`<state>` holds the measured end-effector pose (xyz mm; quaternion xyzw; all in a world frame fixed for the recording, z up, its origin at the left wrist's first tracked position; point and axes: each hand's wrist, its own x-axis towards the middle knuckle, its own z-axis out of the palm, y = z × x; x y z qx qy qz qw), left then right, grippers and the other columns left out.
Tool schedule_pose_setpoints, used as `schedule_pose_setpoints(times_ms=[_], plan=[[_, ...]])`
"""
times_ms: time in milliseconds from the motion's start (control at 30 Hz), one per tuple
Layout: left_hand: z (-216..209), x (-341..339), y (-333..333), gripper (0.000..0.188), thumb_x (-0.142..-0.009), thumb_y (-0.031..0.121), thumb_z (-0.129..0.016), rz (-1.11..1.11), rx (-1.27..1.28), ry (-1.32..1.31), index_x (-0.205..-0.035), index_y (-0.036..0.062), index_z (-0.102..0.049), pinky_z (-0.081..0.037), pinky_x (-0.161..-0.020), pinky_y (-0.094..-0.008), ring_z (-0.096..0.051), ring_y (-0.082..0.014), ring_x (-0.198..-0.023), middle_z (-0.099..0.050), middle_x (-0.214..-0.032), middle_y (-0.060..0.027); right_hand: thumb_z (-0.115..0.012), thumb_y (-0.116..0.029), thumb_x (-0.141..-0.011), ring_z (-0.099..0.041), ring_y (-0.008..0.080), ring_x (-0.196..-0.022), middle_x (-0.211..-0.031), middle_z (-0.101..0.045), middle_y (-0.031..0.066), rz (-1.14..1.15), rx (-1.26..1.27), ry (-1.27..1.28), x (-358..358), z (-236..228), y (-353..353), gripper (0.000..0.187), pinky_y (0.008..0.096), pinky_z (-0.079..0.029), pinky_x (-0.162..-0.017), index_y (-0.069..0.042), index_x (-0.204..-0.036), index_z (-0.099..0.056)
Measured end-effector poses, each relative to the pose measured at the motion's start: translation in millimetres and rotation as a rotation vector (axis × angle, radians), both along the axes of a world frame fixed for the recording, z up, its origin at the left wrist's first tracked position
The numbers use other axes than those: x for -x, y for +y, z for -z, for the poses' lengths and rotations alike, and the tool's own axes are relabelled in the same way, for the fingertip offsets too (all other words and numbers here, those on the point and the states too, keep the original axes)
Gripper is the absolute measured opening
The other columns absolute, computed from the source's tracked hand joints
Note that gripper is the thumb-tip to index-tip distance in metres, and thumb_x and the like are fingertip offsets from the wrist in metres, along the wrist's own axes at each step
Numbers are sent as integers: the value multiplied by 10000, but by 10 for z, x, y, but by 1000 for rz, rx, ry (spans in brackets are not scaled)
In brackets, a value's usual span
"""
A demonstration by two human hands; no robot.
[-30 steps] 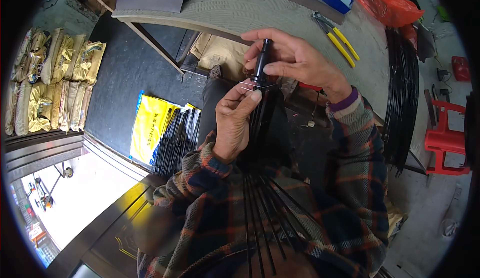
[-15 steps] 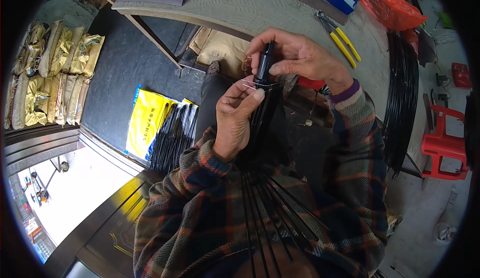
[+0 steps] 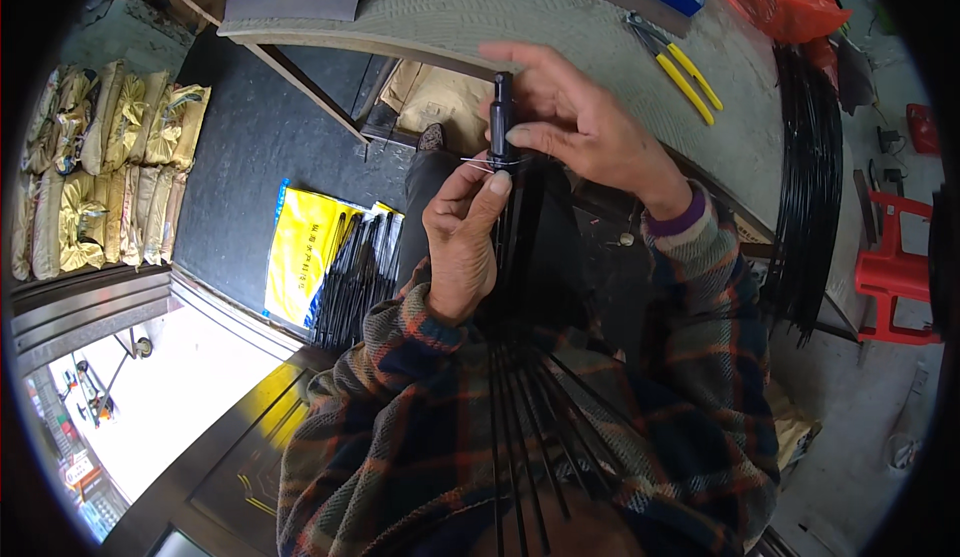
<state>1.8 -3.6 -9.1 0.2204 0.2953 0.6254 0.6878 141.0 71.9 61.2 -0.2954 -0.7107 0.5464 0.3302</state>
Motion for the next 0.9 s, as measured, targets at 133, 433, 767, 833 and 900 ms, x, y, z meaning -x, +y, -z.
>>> schedule_pose_setpoints(times_ms=[133, 433, 767, 833, 900], plan=[[-37, 30, -21, 278, -840, 35, -573, -17, 15, -23, -1102, -44, -531, -420, -783, -185, -538, -66, -836, -593, -964, -36, -737, -166, -699, -482, 199, -1080, -1262, -406, 161, 346, -369, -100, -2, 207, -267, 901, 348, -373, -944, -30, -1370, -151], [15, 157, -31, 270, -874, 99, -532, -26, 43, -56, -1111, -31, -540, -416, -882, -273, -558, -145, -939, -601, -1043, -88, -672, -96, -773, -469, 80, -873, -955, -484, 37, 729, 242, 633, 610, 727, -759, 466, 200, -390, -762, -10, -1145, -405], [-4, 291, -40, 407, -863, 284, -544, 96, -60, -9, -1175, 32, -475, -302, -1021, -401, -429, -276, -1149, -449, -1240, -189, -668, -136, -786, -517, 42, -672, -738, -588, -1, 524, 373, 609, 558, 641, -788, 174, 178, -417, -581, 9, -873, -629], [-48, 260, -34, 425, -867, 295, -535, 94, -76, 26, -1174, 8, -479, -323, -1001, -388, -447, -263, -1131, -461, -1234, -185, -655, -103, -790, -508, 40, -691, -755, -584, -3, 527, 332, 564, 546, 637, -809, 151, 179, -414, -604, 17, -876, -623], [-91, 237, -39, 445, -870, 307, -527, 86, -90, 57, -1173, -17, -483, -344, -982, -376, -466, -251, -1113, -474, -1227, -180, -641, -70, -794, -499, 38, -710, -772, -580, -5, 524, 295, 514, 552, 618, -829, 130, 179, -411, -628, 26, -878, -617]])
